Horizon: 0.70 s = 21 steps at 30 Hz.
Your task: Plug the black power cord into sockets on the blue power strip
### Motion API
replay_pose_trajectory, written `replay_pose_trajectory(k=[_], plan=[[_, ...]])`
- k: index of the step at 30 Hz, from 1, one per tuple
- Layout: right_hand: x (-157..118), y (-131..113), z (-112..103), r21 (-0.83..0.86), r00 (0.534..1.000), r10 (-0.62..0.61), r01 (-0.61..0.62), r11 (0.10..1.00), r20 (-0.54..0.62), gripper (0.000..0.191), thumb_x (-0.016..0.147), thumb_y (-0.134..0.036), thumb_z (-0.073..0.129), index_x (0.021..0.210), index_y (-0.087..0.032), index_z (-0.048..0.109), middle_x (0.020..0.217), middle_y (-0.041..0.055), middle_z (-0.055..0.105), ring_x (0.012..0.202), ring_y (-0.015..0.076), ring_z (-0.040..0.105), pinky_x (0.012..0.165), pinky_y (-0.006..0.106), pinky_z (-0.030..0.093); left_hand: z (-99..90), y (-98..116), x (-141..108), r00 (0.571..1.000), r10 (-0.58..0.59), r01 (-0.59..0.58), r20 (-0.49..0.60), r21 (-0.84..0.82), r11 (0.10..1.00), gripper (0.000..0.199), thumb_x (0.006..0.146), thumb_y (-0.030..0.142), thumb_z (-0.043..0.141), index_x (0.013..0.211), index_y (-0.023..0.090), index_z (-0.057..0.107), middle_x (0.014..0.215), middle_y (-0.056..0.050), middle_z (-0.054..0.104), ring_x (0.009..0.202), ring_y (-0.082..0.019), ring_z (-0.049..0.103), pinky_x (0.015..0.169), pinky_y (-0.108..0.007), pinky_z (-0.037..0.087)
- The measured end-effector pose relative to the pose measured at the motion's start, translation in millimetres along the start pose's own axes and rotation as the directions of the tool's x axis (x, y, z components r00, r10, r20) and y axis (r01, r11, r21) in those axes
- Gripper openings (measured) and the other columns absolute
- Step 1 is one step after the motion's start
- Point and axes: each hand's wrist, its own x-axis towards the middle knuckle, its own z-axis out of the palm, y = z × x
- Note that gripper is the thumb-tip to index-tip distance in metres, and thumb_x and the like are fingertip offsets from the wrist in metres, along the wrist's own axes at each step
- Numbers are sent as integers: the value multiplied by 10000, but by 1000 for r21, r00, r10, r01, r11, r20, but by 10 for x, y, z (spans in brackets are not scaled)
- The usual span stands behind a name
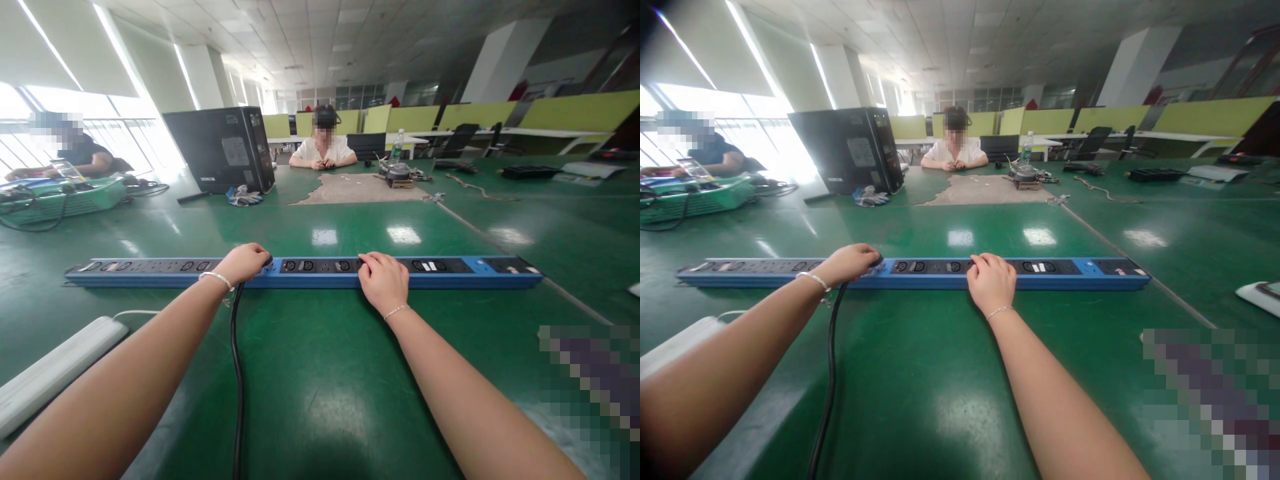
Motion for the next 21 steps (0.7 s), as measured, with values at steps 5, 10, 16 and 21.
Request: replay_pose_trajectory(k=[5, 10, 16, 21], plan=[[3, -2, 1, 5, 1000, 1, -1, 1000, -1, 305, 831, -236, 446, 1021, -254, 683, 1105, 21, 653, 1051, 204, 521, 890, 359, 291, 15, -5, 23, 1000, 8, -8, 0, 6, 1000, 363, 739, 405, 408, 910, 186, 641, 641, -25, 641, 438, -138, 540, 476, -247, 412], [3, -2, 2, 4, 1000, 1, -1, 1000, -5, 304, 829, -239, 446, 1018, -257, 683, 1102, 18, 655, 1053, 203, 519, 890, 358, 290, 22, 31, 4, 1000, -3, 2, -12, -4, 1000, 346, 734, 398, 417, 915, 188, 625, 619, -15, 630, 430, -133, 537, 456, -236, 406], [2, 0, 3, 9, 1000, 1, -1, 1000, -6, 308, 831, -243, 439, 1019, -259, 682, 1101, 19, 652, 1051, 202, 516, 889, 361, 291, 61, 45, 16, 1000, 9, -9, -5, 22, 1000, 364, 740, 421, 405, 908, 195, 634, 615, -15, 640, 452, -143, 558, 480, -241, 426], [-2, -5, 1, 24, 1000, -2, 2, 1000, -7, 318, 833, -240, 424, 1019, -252, 683, 1101, 35, 651, 1054, 213, 511, 896, 369, 288, 85, 64, 33, 999, 30, -27, -20, 149, 988, 365, 763, 409, 378, 912, 203, 641, 773, -66, 701, 684, -198, 650, 637, -266, 472]])
